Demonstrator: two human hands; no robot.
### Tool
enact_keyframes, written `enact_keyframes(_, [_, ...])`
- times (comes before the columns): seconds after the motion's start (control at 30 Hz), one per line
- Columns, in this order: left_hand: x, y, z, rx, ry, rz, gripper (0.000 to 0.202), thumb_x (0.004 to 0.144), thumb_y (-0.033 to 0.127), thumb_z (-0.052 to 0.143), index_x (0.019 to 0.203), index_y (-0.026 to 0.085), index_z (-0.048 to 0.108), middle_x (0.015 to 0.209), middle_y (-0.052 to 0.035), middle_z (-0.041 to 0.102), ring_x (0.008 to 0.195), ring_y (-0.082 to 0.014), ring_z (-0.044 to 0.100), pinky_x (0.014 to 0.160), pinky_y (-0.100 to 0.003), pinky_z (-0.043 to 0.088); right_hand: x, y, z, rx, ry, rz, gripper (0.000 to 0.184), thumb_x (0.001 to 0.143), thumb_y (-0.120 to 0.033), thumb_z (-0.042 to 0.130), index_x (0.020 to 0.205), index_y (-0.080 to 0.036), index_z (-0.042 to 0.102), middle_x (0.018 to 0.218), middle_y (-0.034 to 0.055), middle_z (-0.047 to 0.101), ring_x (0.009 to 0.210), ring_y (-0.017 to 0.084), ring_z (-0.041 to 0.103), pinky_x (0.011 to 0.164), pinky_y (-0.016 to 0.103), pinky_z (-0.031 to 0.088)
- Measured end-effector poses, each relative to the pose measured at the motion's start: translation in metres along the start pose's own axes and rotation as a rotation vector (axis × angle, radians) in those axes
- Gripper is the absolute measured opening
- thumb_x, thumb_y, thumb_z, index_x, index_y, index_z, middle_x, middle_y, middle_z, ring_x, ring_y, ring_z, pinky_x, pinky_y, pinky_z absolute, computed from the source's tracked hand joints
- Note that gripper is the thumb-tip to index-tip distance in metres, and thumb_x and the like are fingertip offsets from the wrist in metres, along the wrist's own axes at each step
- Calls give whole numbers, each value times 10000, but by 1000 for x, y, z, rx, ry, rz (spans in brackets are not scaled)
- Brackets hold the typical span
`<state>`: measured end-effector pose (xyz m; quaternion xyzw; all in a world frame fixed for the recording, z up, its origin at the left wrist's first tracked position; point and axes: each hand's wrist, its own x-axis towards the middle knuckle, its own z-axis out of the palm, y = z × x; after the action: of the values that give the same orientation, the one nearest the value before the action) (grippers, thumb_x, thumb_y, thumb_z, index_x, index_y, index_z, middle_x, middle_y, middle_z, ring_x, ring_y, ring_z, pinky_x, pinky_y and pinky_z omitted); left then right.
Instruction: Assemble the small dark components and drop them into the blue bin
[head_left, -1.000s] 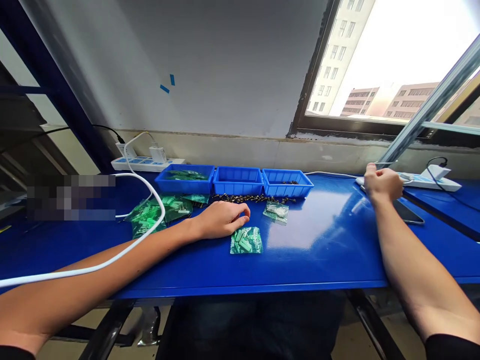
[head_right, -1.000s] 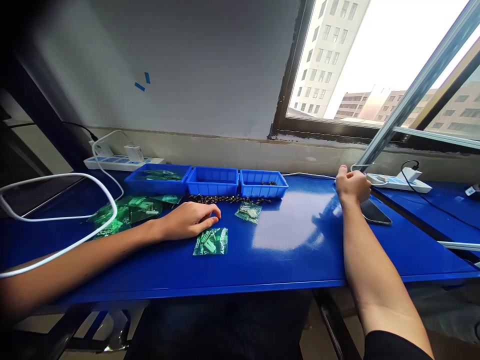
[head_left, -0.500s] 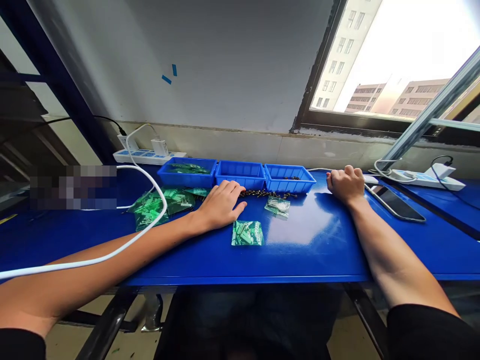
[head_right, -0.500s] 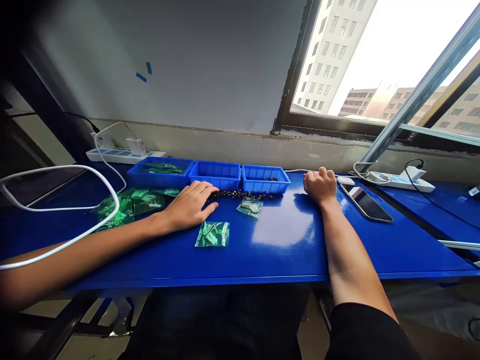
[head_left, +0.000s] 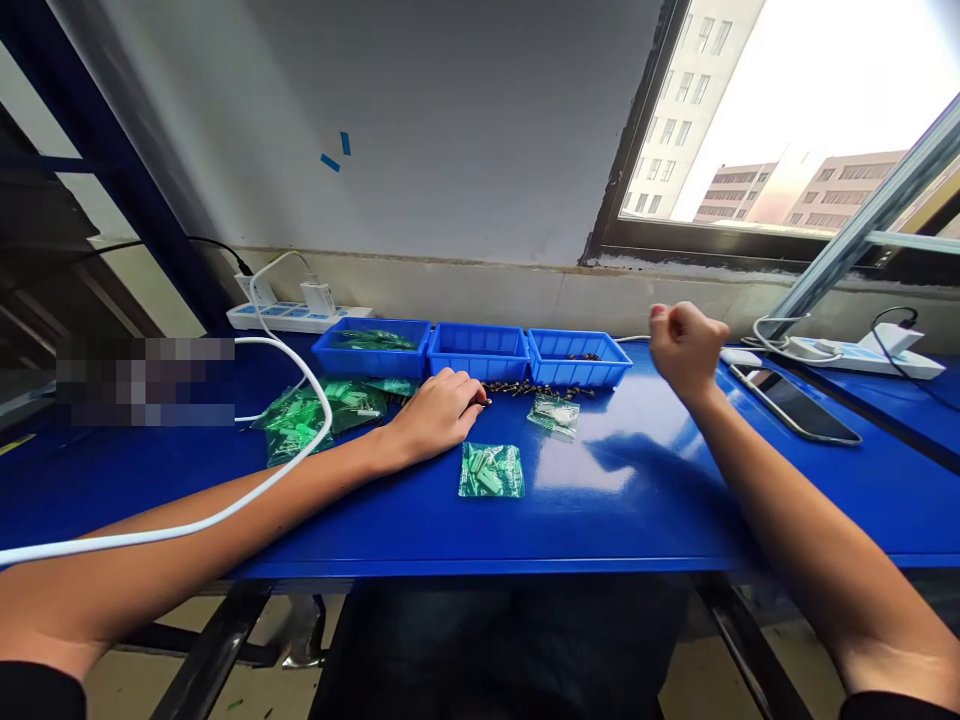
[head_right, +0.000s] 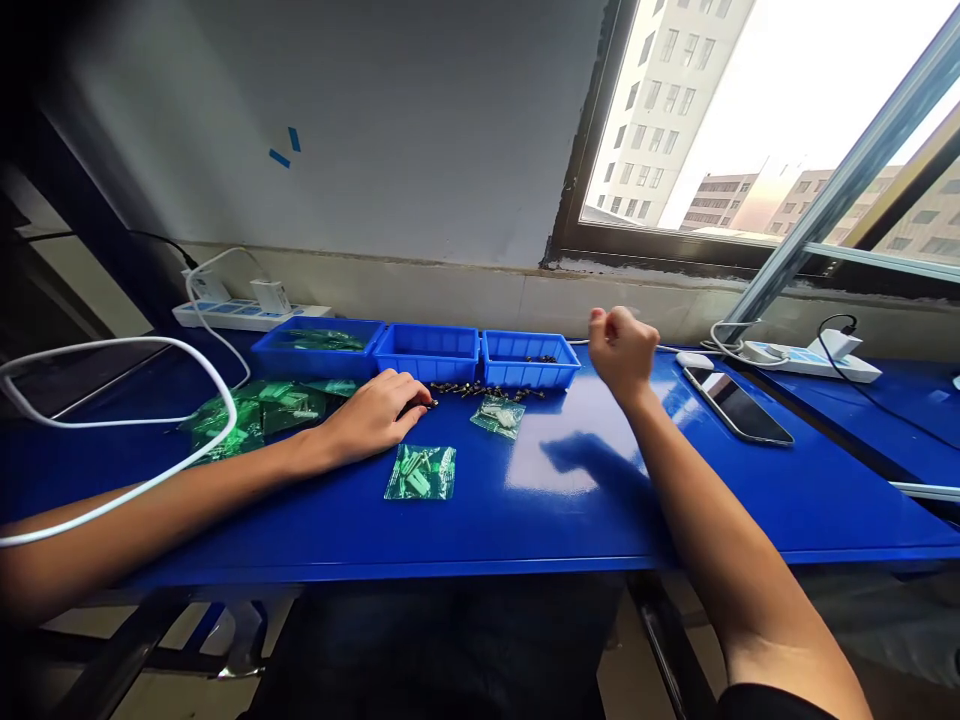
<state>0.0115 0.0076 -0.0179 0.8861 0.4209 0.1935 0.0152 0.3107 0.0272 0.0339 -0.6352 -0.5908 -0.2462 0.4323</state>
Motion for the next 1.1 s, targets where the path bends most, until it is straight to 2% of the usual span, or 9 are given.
enact_keyframes(0.1, [-1,-3,2,-91,59,53,143,810,157,473,922,158,563,896,-62,633,863,-210,537,806,-370,466,-19,-32,11,204,62,-362,392,843,-332,413,500,-222,260,424,-49,340,408,74,294,463,228,246])
enact_keyframes(0.2, [-3,0,1,-212,152,75,146,803,185,490,944,173,529,868,-42,617,849,-188,549,784,-339,479,-44,-63,17,307,35,-714,374,866,-280,436,504,-197,385,414,-51,407,392,61,317,445,215,249])
enact_keyframes(0.27, [-5,6,0,-305,215,46,141,813,223,498,945,177,512,859,-36,606,823,-172,560,761,-319,485,-59,-78,17,351,-11,-856,310,884,-254,433,592,-180,507,468,-40,513,418,59,400,465,207,284])
enact_keyframes(0.33, [-7,13,-1,-386,243,20,140,811,241,508,937,180,499,839,-27,602,786,-158,567,726,-301,487,-69,-86,15,363,-69,-940,282,894,-264,439,654,-170,555,492,-34,549,433,61,442,472,211,293])
enact_keyframes(0.57, [-10,19,-1,-519,184,4,163,800,244,500,948,180,475,787,-11,603,715,-138,570,620,-259,456,-77,-87,16,321,-233,-1023,267,896,-226,395,703,-165,570,498,-34,570,418,64,464,462,230,269])
enact_keyframes(0.8, [-8,17,-1,-547,110,-21,173,837,283,471,974,180,452,786,-10,601,713,-137,579,605,-253,458,-79,-87,21,318,-235,-988,295,927,-200,352,746,-152,580,567,-12,633,475,77,544,480,231,288])
enact_keyframes(0.97, [-8,15,2,-399,-38,104,297,835,275,487,1103,161,428,896,-55,597,807,-173,587,675,-294,478,-69,-76,25,336,-265,-933,245,925,-201,381,817,-150,595,587,-10,647,475,76,550,475,214,291])
enact_keyframes(1.1, [-8,11,1,-315,-60,166,371,845,258,481,1191,149,404,927,-63,586,835,-178,582,719,-301,475,-65,-68,29,330,-273,-891,237,923,-216,374,840,-162,589,592,-7,655,484,88,562,494,203,318])
